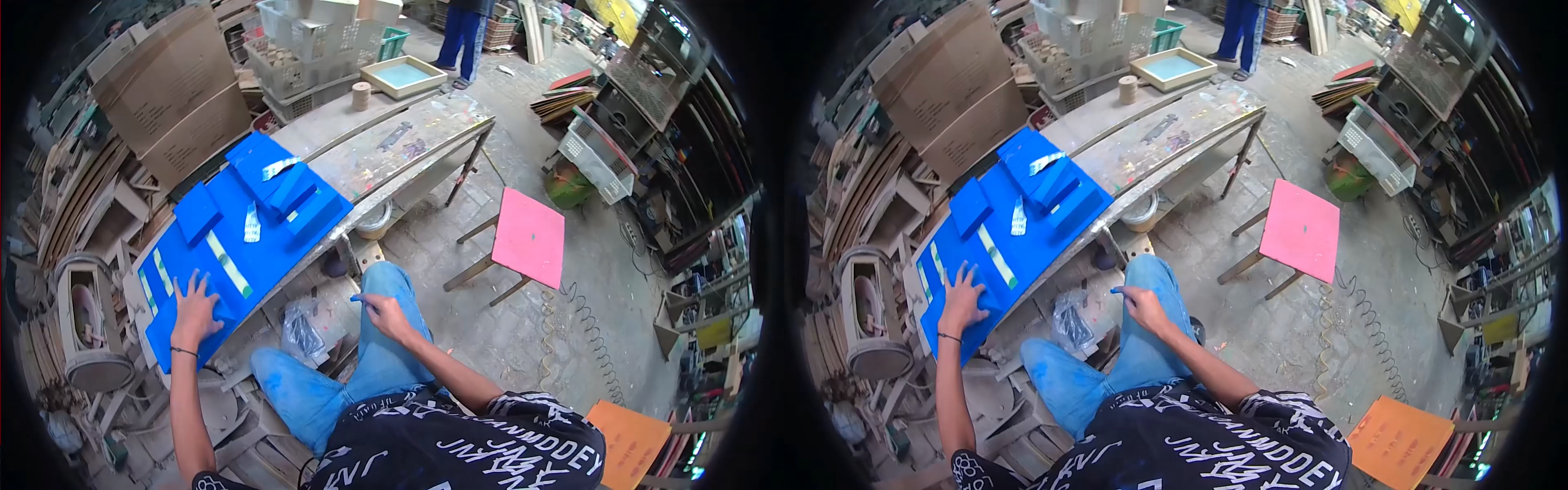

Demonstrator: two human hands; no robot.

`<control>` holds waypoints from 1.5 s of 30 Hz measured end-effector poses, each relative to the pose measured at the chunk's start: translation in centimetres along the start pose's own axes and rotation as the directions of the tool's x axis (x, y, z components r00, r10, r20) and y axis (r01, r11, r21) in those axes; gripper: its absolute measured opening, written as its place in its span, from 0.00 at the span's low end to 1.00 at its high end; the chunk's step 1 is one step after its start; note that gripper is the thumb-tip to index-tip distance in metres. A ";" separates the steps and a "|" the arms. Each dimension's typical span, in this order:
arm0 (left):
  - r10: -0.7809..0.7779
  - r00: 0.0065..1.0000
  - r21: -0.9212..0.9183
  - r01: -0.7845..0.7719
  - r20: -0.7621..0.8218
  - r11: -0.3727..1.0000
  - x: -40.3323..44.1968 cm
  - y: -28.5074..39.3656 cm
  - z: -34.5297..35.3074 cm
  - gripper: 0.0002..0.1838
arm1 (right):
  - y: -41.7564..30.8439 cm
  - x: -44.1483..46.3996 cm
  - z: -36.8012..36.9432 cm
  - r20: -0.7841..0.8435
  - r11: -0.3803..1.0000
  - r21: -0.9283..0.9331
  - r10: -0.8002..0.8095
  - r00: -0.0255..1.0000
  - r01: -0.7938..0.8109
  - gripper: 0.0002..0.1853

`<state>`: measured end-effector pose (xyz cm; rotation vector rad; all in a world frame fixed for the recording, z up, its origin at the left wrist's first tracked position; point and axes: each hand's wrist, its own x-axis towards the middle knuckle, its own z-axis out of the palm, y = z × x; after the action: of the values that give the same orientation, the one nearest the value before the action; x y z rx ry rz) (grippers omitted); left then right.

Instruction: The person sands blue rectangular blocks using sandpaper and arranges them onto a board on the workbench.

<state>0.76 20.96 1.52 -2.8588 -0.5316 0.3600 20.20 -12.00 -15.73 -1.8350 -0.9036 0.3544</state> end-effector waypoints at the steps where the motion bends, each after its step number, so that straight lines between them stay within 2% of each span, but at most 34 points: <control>1: 0.014 1.000 0.003 -0.014 -0.014 1.000 0.4 -0.1 0.6 0.23 | 0.3 0.1 0.1 -0.019 1.000 -0.008 -0.001 1.000 0.001 0.19; 3: 0.029 0.982 0.000 -0.029 0.186 1.000 1.1 -0.4 2.3 0.20 | 0.7 0.0 0.6 -0.010 0.999 -0.005 -0.053 0.999 0.053 0.19; 4: 0.043 0.991 0.048 -0.050 0.126 0.998 0.9 -0.1 2.4 0.18 | 0.6 0.0 0.5 0.001 0.999 -0.013 -0.041 0.999 0.041 0.19; 11: 0.053 0.993 0.025 -0.056 0.102 0.998 1.5 -0.7 3.8 0.19 | 0.6 -0.2 0.2 -0.056 0.993 -0.019 -0.117 0.992 0.116 0.19; 15: 0.039 0.990 0.062 -0.047 0.137 0.997 2.1 -0.3 3.8 0.21 | 0.1 -0.2 -0.3 -0.019 0.998 -0.021 -0.051 0.998 0.051 0.19; 18: 0.013 0.989 0.122 -0.031 0.147 0.992 2.3 0.4 3.3 0.20 | 0.3 -0.1 -0.1 0.004 0.999 -0.026 -0.036 0.999 0.036 0.19; 21: 0.028 0.991 0.207 -0.056 0.134 0.977 2.1 0.8 4.3 0.14 | 0.6 -0.1 0.3 -0.018 0.996 -0.025 -0.092 0.996 0.091 0.18; 23: 0.055 0.998 0.251 -0.062 0.034 0.966 2.0 0.6 5.3 0.12 | 0.6 -0.1 0.2 -0.004 0.996 -0.020 -0.086 0.996 0.086 0.18; 24: 0.059 0.998 0.249 -0.065 0.033 0.966 2.0 0.6 5.3 0.12 | 0.6 -0.2 0.1 -0.006 0.996 -0.023 -0.084 0.996 0.084 0.18; 29: 0.032 0.995 0.202 -0.050 0.091 0.978 2.2 0.5 5.0 0.11 | 0.7 -0.2 0.1 -0.010 0.995 -0.020 -0.099 0.995 0.099 0.18; 36: 0.046 0.995 0.227 -0.065 0.089 0.972 2.2 0.7 5.0 0.11 | 0.6 -0.2 0.0 0.008 0.997 -0.023 -0.079 0.997 0.080 0.19; 38: 0.011 0.986 0.225 -0.049 0.165 0.973 2.4 1.0 4.3 0.11 | 0.6 -0.2 0.0 0.005 0.997 -0.022 -0.078 0.997 0.078 0.19; 45: 0.029 0.988 0.223 -0.063 0.150 0.973 2.4 0.6 5.0 0.11 | 0.7 0.0 0.2 0.023 0.997 -0.030 -0.067 0.998 0.067 0.19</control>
<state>1.73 22.08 -3.82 -2.6398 -0.4188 0.6015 20.36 -12.06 -16.41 -1.8272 -0.9878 0.3207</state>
